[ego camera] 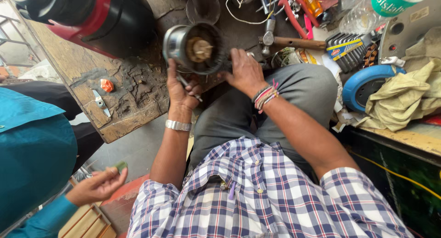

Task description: The person uses a hammer and a metal punch to drive a small cylindrical component out of a metal bowl. They then use pliers to remove a ring from the component and place the parts on the workbench.

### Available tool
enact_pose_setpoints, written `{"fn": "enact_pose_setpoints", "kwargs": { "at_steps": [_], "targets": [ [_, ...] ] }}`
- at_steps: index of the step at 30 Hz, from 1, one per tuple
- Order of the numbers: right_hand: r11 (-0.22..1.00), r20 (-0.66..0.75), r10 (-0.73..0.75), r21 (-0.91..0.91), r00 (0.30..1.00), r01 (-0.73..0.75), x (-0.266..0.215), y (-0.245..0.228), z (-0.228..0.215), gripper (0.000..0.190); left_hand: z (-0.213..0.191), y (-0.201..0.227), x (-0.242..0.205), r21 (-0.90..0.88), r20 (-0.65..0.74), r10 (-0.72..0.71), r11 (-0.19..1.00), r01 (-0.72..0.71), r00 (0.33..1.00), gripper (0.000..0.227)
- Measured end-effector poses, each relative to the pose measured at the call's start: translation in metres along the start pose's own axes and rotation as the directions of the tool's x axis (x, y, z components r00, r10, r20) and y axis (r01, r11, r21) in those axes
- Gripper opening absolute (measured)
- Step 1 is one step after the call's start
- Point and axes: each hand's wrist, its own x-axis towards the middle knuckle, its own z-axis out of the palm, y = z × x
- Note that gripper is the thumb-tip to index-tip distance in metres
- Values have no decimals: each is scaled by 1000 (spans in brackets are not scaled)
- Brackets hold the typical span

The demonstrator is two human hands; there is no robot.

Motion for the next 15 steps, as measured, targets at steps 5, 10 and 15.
{"fn": "enact_pose_setpoints", "kwargs": {
  "at_steps": [5, 10, 15],
  "targets": [
    [924, -77, -371, -134, 926, 359, 21, 1, 3, 47, -32, 25, -15, -27, 44, 30, 999, -28, 999, 75],
    [856, -151, -510, -180, 847, 484, 43, -1, 7, 27, -34, 39, -28, -23, 34, 71, 997, -71, 997, 70],
    [845, -113, -482, -324, 869, 426, 34, 6, 5, 6, -27, 33, -28, 28, 88, 6, 1000, -8, 996, 75]
  ]
}}
